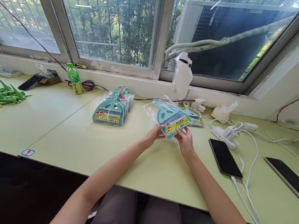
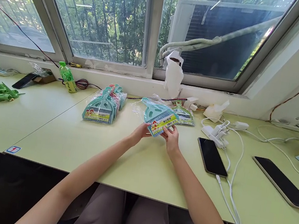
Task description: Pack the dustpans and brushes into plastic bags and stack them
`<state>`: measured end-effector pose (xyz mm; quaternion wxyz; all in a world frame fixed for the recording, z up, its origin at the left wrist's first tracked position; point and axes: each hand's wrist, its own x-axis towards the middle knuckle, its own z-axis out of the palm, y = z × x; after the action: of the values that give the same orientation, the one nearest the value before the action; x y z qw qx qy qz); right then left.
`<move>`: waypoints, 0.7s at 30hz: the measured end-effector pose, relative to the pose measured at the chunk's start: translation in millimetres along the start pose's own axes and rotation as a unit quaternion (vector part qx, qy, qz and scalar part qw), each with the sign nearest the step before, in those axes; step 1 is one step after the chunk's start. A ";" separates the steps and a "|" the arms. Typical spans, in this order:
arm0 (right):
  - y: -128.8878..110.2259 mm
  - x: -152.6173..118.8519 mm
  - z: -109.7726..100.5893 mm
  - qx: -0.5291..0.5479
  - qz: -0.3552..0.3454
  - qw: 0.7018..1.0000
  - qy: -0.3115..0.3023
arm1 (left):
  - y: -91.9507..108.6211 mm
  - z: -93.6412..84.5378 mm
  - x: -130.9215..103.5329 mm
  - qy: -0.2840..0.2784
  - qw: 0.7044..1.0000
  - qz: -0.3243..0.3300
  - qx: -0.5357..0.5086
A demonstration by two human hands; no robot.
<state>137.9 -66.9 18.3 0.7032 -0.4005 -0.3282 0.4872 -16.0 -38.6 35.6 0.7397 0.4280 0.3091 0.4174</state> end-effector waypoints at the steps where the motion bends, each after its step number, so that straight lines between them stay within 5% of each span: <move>1: -0.5 0.9 -0.8 0.004 -0.003 1.000 0.005 | -0.1 -0.2 0.3 -0.019 1.000 -0.013 0.010; 4: -1.5 2.5 -2.2 0.004 -0.002 1.000 0.009 | -0.6 -2.2 3.3 -0.028 0.999 -0.024 0.016; 11: 0.6 -2.1 2.8 -0.020 0.012 0.999 -0.027 | -2.1 -11.1 9.3 0.055 0.997 0.031 -0.049; 21: -16.2 6.3 -8.7 -0.024 0.015 1.000 -0.015 | -4.1 -7.8 0.7 -0.125 0.991 -0.048 0.015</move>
<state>154.1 -66.3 29.0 0.6814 -0.4146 -0.3438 0.4956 -20.5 -36.3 28.5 0.7850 0.4729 0.2406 0.3197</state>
